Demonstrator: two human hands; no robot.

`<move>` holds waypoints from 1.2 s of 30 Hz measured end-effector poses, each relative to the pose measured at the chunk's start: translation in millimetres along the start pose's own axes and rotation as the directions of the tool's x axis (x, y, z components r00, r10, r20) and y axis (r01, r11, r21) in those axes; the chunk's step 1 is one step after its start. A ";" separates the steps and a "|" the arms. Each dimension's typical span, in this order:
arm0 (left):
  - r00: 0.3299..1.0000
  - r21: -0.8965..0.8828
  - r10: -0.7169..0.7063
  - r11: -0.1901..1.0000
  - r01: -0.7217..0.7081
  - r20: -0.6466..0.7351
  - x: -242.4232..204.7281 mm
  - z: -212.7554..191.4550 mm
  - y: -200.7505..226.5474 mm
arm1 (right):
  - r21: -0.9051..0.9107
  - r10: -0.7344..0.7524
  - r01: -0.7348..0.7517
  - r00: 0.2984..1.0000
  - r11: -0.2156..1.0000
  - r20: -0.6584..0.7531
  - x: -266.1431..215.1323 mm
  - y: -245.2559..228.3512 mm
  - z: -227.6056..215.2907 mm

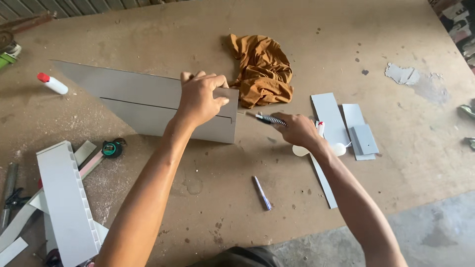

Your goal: The person measures a PVC sheet using a measuring tape and marks it with a pen, then cuts a strip from the sheet using a utility knife.

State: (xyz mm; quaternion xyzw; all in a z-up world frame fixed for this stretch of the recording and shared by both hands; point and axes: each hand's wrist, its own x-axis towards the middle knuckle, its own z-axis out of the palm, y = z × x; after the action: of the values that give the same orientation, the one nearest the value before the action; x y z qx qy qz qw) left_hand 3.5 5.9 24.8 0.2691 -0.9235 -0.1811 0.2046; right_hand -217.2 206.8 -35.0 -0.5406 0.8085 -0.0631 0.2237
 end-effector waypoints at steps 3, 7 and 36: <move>0.998 0.081 0.059 0.995 -0.059 -0.002 -16.1 3.3 -1.9 | 0.158 -0.120 0.150 0.976 0.976 -0.182 -13.0 -4.7 10.3; 0.960 0.103 0.242 0.968 -0.228 -0.142 -76.4 9.1 -1.6 | 0.220 -0.312 0.353 0.929 0.909 -0.200 -43.6 -17.0 17.2; 0.882 0.290 0.350 0.921 -0.261 -0.317 -230.9 11.4 53.2 | -0.058 -0.440 0.439 0.874 0.897 -0.206 -53.3 23.7 169.4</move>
State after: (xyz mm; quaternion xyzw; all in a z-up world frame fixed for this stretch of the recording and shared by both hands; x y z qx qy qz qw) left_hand 153.8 182.4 -26.0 0.1704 -0.9157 0.0191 0.3634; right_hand -147.6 288.2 -178.6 -0.7011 0.6842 -0.1662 0.1129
